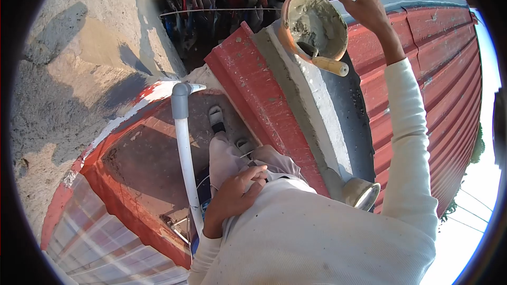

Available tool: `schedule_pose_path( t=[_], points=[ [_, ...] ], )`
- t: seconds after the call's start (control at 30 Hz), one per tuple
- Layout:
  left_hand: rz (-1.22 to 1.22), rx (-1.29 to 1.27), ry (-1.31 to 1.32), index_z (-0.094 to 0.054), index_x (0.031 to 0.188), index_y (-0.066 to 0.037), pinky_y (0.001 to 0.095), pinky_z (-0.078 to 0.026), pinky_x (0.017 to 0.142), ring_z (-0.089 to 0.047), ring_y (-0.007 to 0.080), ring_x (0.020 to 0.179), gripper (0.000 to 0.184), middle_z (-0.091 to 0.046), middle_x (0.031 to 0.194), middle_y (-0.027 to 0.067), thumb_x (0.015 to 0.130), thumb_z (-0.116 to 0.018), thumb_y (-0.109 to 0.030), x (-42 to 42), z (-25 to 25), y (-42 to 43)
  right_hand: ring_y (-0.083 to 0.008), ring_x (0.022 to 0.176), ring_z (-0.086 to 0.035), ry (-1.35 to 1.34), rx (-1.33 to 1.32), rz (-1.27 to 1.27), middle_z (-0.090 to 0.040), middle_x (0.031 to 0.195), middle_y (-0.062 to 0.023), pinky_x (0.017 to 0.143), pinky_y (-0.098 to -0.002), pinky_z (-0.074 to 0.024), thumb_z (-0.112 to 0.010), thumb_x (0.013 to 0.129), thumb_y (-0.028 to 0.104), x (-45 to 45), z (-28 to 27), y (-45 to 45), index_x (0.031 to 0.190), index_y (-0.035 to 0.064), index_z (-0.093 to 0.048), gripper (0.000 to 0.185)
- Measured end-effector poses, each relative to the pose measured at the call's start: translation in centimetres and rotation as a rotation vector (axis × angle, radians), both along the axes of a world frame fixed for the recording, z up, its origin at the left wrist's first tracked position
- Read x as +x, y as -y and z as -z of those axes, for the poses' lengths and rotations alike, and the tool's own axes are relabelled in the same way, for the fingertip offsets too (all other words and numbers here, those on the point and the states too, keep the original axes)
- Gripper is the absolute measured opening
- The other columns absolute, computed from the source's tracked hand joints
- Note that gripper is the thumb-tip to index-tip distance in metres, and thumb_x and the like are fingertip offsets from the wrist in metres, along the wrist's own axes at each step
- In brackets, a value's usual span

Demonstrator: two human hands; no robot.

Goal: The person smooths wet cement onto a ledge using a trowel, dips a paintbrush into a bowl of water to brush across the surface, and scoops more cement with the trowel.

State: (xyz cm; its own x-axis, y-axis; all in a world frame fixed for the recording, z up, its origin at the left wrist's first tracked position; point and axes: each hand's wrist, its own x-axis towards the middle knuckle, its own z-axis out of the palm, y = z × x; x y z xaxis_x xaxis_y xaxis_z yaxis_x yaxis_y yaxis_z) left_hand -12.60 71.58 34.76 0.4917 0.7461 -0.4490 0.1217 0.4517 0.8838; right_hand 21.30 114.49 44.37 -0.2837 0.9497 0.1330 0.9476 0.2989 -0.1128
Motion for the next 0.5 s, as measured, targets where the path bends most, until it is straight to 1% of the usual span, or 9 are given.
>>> schedule_pose_path(
  t=[0.07, 0.13, 0.23, 0.27, 0.33, 0.37, 0.43, 0.5],
  points=[
    [0.002, -0.007, 0.012, -0.062, 0.146, 0.0, 0.0397, -0.053, 0.108, -0.076, 0.0306, 0.118, 0.044, -0.08, 0.12, 0.0191, 0.106, -0.064, -0.018, -1.2, -1.0, -1.4, -0.0252, 0.084, -0.076, 0.056, -0.368, 0.013, -0.077, 0.083, -0.0146, 0.078, -0.0424, -0.0576, -0.077, 0.094, 0.052, -3.5, -1.2, 5.9, 0.112, -0.0019, -0.078, 0.057],
    [-0.023, 0.064, 0.008, -0.063, 0.145, 0.0, 0.0398, -0.054, 0.107, -0.076, 0.0284, 0.117, 0.044, -0.08, 0.118, 0.0183, 0.105, -0.065, -0.018, -2.4, -2.5, -3.6, -0.0442, 0.086, -0.075, 0.174, -0.41, -0.059, -0.077, 0.088, -0.0241, 0.083, -0.0496, -0.0591, -0.078, 0.084, 0.047, -5.7, -0.9, 10.0, 0.097, -0.0028, -0.079, 0.052],
    [-0.033, 0.191, 0.025, -0.065, 0.143, -0.001, 0.0403, -0.055, 0.105, -0.077, 0.0258, 0.113, 0.042, -0.081, 0.116, 0.0176, 0.105, -0.066, -0.019, -4.2, -4.5, -6.5, -0.0464, 0.09, -0.075, 0.338, -0.542, -0.041, -0.077, 0.093, -0.0271, 0.084, -0.0522, -0.0592, -0.073, 0.084, 0.035, -6.7, -0.5, 12.3, 0.095, -0.0043, -0.078, 0.041],
    [-0.03, 0.239, 0.034, -0.066, 0.142, -0.001, 0.0406, -0.055, 0.104, -0.077, 0.0251, 0.111, 0.042, -0.081, 0.115, 0.0175, 0.105, -0.066, -0.019, -4.8, -5.0, -7.4, -0.0473, 0.09, -0.075, 0.339, -0.554, -0.07, -0.076, 0.091, -0.0276, 0.083, -0.0536, -0.059, -0.072, 0.084, 0.032, -5.7, 0.6, 12.2, 0.094, -0.0035, -0.077, 0.037],
    [-0.048, 0.317, 0.01, -0.066, 0.141, 0.0, 0.0413, -0.057, 0.098, -0.078, 0.0288, 0.106, 0.04, -0.081, 0.111, 0.0177, 0.105, -0.066, -0.017, -6.1, -5.8, -9.1, -0.0493, 0.089, -0.074, 0.346, -0.573, -0.12, -0.074, 0.086, -0.0284, 0.082, -0.0563, -0.0586, -0.07, 0.085, 0.027, -2.8, 3.3, 11.6, 0.092, -0.0019, -0.076, 0.03],
    [-0.053, 0.357, 0.003, -0.066, 0.14, 0.001, 0.0416, -0.059, 0.095, -0.078, 0.0306, 0.103, 0.039, -0.08, 0.109, 0.0179, 0.105, -0.067, -0.016, -6.6, -6.1, -9.8, -0.0491, 0.088, -0.074, 0.369, -0.579, -0.08, -0.075, 0.086, -0.0282, 0.081, -0.0569, -0.0585, -0.068, 0.084, 0.025, -2.3, 3.9, 11.5, 0.09, -0.0024, -0.076, 0.029],
    [-0.076, 0.421, -0.06, -0.067, 0.139, 0.0, 0.0419, -0.059, 0.094, -0.078, 0.0303, 0.102, 0.038, -0.08, 0.109, 0.0175, 0.105, -0.066, -0.016, -7.5, -5.9, -11.2, -0.0489, 0.088, -0.074, 0.417, -0.585, 0.01, -0.075, 0.086, -0.0277, 0.081, -0.0581, -0.0582, -0.066, 0.083, 0.021, -1.7, 4.0, 11.7, 0.085, -0.0034, -0.074, 0.026],
    [-0.084, 0.439, -0.126, -0.069, 0.136, 0.0, 0.0426, -0.059, 0.093, -0.078, 0.03, 0.101, 0.035, -0.08, 0.11, 0.0176, 0.105, -0.066, -0.016, -7.8, -6.8, -13.0, -0.0493, 0.085, -0.073, 0.436, -0.605, 0.033, -0.074, 0.083, -0.0277, 0.079, -0.0589, -0.0572, -0.065, 0.083, 0.021, -0.9, 4.3, 12.3, 0.083, -0.0029, -0.073, 0.025]
  ],
)
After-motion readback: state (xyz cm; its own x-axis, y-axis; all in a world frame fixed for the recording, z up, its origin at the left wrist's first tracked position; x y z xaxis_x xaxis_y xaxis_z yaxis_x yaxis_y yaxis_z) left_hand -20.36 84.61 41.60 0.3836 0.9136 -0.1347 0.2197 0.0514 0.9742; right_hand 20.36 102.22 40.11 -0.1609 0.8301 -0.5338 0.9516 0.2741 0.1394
